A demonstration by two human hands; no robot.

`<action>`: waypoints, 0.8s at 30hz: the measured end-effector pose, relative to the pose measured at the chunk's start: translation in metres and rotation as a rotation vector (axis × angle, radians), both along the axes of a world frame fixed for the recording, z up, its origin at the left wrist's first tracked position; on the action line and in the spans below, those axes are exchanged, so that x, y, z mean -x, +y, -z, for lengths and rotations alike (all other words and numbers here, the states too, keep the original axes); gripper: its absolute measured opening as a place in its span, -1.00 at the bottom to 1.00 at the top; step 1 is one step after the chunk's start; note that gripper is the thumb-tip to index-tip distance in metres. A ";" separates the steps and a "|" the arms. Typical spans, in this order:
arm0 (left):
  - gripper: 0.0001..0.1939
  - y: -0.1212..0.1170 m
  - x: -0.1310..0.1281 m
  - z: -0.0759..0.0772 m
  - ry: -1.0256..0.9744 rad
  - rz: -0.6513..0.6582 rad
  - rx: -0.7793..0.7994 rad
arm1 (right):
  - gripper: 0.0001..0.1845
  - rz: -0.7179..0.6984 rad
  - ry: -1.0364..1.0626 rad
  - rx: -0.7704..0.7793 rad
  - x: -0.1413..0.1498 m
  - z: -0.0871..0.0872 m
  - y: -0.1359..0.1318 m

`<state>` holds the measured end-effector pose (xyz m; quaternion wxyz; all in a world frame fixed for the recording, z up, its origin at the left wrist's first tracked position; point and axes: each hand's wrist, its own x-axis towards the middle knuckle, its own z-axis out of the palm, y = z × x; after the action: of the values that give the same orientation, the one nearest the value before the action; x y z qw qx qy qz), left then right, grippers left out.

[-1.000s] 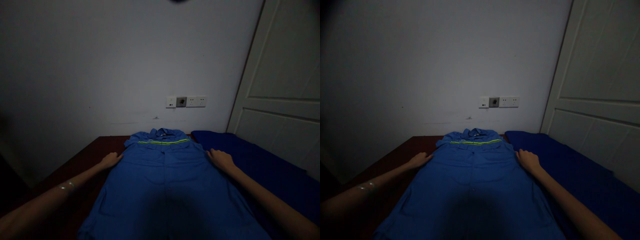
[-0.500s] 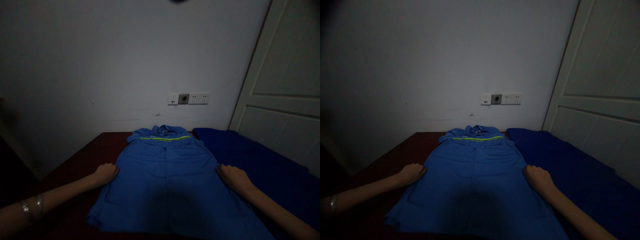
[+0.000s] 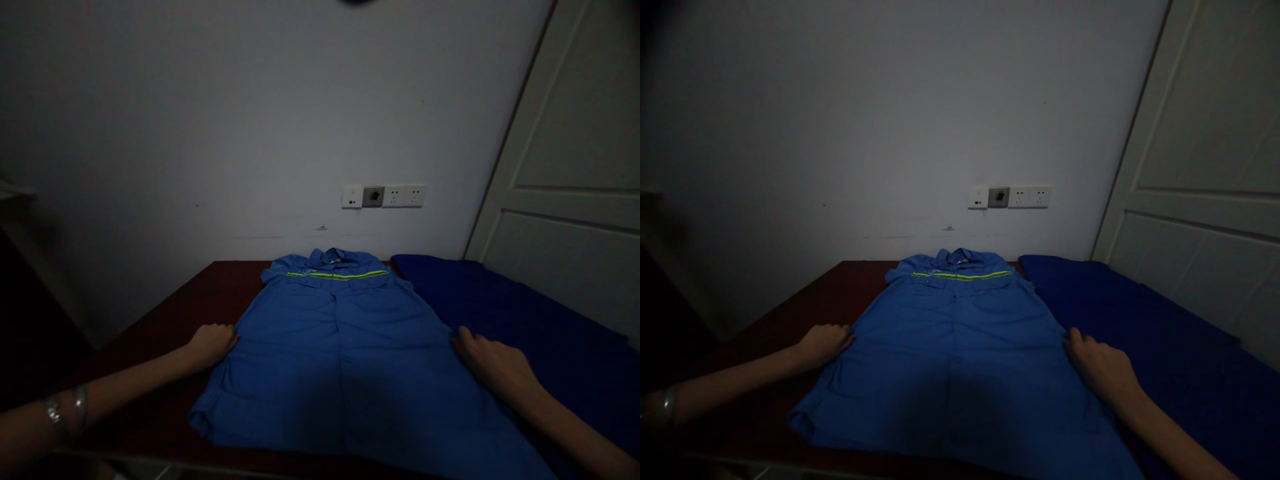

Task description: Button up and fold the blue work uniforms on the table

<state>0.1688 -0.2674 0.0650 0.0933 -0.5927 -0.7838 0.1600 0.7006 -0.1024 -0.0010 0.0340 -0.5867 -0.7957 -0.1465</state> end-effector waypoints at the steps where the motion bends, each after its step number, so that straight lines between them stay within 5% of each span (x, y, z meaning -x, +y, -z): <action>1: -0.57 -0.001 -0.002 -0.004 0.015 0.021 -0.011 | -0.68 -0.028 -0.005 -0.021 0.004 -0.005 -0.005; 4: -0.59 -0.012 -0.020 -0.020 -0.052 0.204 0.040 | -0.73 -0.242 0.052 0.007 0.023 -0.022 -0.033; 8: -0.68 -0.034 -0.060 -0.036 -0.299 0.586 0.246 | -0.77 -0.714 0.214 0.130 0.065 -0.039 -0.093; 12: -0.68 -0.042 -0.086 -0.035 -0.319 0.679 0.380 | -0.58 -1.007 0.185 0.170 0.108 -0.035 -0.141; 14: -0.68 -0.042 -0.088 -0.035 -0.311 0.665 0.410 | -0.57 -1.058 0.172 0.119 0.122 -0.028 -0.150; 18: -0.60 -0.042 -0.085 -0.038 -0.326 0.637 0.448 | -0.85 -1.065 0.165 0.028 0.134 -0.013 -0.148; 24: -0.64 -0.045 -0.087 -0.039 -0.276 0.585 0.497 | -0.85 -1.076 0.196 -0.003 0.135 -0.009 -0.142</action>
<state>0.2560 -0.3128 0.1039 -0.1171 -0.8111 -0.5249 0.2301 0.5656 -0.2444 0.0083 0.1790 -0.1077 -0.9764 -0.0543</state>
